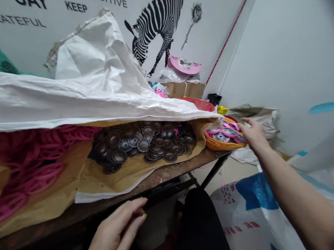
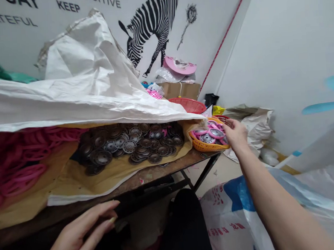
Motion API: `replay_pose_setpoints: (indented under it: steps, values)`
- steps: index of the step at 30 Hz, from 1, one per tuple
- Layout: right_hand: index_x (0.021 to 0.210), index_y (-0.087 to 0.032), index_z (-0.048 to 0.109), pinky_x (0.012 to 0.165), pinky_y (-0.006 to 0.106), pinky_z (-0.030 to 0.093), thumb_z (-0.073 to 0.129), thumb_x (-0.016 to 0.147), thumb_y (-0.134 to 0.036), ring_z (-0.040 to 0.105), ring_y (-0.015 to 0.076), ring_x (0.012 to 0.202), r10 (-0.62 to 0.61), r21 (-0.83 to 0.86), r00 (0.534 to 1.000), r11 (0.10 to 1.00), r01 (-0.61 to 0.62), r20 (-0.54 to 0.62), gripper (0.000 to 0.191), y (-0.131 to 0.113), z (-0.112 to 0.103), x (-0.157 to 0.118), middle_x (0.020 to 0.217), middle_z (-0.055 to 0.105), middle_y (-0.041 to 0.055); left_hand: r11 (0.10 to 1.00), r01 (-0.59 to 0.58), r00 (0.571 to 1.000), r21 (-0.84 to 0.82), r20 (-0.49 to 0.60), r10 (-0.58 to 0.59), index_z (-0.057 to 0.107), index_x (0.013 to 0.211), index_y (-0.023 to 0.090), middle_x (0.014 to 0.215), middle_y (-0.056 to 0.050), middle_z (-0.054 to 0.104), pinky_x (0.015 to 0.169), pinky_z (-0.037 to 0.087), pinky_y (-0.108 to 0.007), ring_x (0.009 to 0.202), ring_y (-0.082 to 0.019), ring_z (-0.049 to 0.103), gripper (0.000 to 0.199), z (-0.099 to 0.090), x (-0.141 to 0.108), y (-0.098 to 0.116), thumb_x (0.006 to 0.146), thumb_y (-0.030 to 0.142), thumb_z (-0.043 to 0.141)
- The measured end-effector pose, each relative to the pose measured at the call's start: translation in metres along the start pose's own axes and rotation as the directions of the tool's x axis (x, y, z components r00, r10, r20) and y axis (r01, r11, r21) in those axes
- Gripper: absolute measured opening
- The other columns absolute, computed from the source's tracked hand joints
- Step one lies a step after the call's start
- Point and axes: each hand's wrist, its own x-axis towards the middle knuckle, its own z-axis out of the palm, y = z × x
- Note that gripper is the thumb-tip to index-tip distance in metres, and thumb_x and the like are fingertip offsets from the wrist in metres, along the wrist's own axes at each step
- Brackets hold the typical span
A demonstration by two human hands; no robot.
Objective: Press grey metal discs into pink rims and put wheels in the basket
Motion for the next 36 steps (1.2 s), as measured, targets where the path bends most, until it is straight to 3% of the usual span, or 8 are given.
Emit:
replay_pose_setpoints:
  steps: [5, 8, 11, 14, 18, 22, 27, 36]
  values:
    - [0.109, -0.018, 0.07, 0.08, 0.04, 0.051, 0.058, 0.085, -0.035, 0.065, 0.0242, 0.081, -0.254, 0.066, 0.967, 0.965, 0.253, 0.006, 0.032, -0.026, 0.01, -0.06, 0.1, 0.071, 0.0124, 0.982, 0.184, 0.977, 0.029, -0.114, -0.18, 0.069, 0.115, 0.026, 0.094, -0.002, 0.077, 0.069, 0.059, -0.018, 0.076, -0.016, 0.074, 0.028, -0.038, 0.011, -0.003, 0.091, 0.038, 0.059]
    - [0.099, -0.021, 0.071, 0.083, 0.039, 0.052, 0.056, 0.086, -0.037, 0.067, 0.0234, 0.086, -0.471, 0.185, 0.87, 0.877, 0.444, 0.147, 0.026, -0.051, 0.031, -0.11, 0.097, 0.073, 0.0075, 0.97, 0.231, 0.963, 0.071, -0.156, -0.218, 0.068, 0.114, 0.023, 0.096, -0.004, 0.076, 0.067, 0.059, -0.022, 0.075, -0.017, 0.073, 0.032, -0.045, 0.016, -0.007, 0.091, 0.042, 0.059]
    - [0.099, -0.022, 0.071, 0.088, 0.037, 0.051, 0.054, 0.091, -0.032, 0.068, 0.0231, 0.095, -0.598, 0.22, 0.723, 0.801, 0.557, 0.346, 0.022, -0.078, 0.06, -0.156, 0.101, 0.074, 0.0068, 0.973, 0.191, 0.967, 0.13, -0.195, -0.164, 0.069, 0.11, 0.02, 0.1, -0.005, 0.075, 0.071, 0.059, -0.025, 0.082, -0.019, 0.072, 0.03, -0.038, 0.02, -0.009, 0.091, 0.04, 0.058]
    - [0.108, -0.02, 0.07, 0.093, 0.036, 0.049, 0.052, 0.095, -0.029, 0.065, 0.0234, 0.102, -0.633, 0.196, 0.593, 0.748, 0.634, 0.498, 0.024, -0.104, 0.092, -0.185, 0.108, 0.073, 0.0081, 0.977, 0.117, 0.977, 0.177, -0.195, -0.081, 0.069, 0.107, 0.019, 0.099, -0.006, 0.074, 0.077, 0.058, -0.027, 0.087, -0.019, 0.071, 0.025, -0.031, 0.02, -0.006, 0.093, 0.034, 0.055]
    - [0.124, -0.017, 0.064, 0.095, 0.036, 0.046, 0.055, 0.095, -0.036, 0.058, 0.0263, 0.112, -0.607, 0.033, 0.508, 0.661, 0.75, 0.611, 0.035, -0.138, 0.129, -0.205, 0.12, 0.067, 0.0121, 0.97, 0.078, 0.98, 0.228, -0.198, -0.032, 0.068, 0.109, 0.018, 0.098, -0.007, 0.073, 0.079, 0.056, -0.027, 0.089, -0.018, 0.07, 0.024, -0.033, 0.015, -0.002, 0.094, 0.03, 0.053]
    - [0.128, -0.014, 0.06, 0.086, 0.04, 0.046, 0.057, 0.094, -0.042, 0.055, 0.0317, 0.112, -0.582, -0.142, 0.494, 0.545, 0.827, 0.646, 0.045, -0.158, 0.158, -0.214, 0.123, 0.065, 0.0172, 0.95, 0.132, 0.976, 0.282, -0.207, -0.074, 0.066, 0.111, 0.017, 0.101, -0.008, 0.072, 0.082, 0.055, -0.029, 0.093, -0.019, 0.068, 0.025, -0.048, 0.006, -0.004, 0.096, 0.03, 0.051]
    - [0.12, -0.011, 0.063, 0.084, 0.044, 0.043, 0.058, 0.091, -0.03, 0.054, 0.036, 0.111, -0.586, -0.16, 0.498, 0.532, 0.831, 0.639, 0.035, -0.159, 0.178, -0.221, 0.12, 0.065, 0.0206, 0.85, 0.218, 0.956, 0.48, -0.281, -0.086, 0.063, 0.115, 0.016, 0.108, -0.012, 0.069, 0.089, 0.053, -0.037, 0.101, -0.025, 0.065, 0.029, -0.084, -0.002, -0.032, 0.097, 0.032, 0.047]
    - [0.102, -0.013, 0.07, 0.075, 0.038, 0.039, 0.04, 0.097, -0.022, 0.062, 0.0315, 0.096, -0.622, -0.148, 0.513, 0.542, 0.827, 0.592, 0.032, -0.153, 0.176, -0.221, 0.093, 0.072, 0.0177, 0.273, 0.367, 0.884, 0.889, -0.242, -0.401, 0.055, 0.13, 0.008, 0.117, -0.023, 0.062, 0.096, 0.045, -0.047, 0.114, -0.038, 0.055, 0.042, -0.141, 0.031, -0.09, 0.095, 0.03, 0.047]
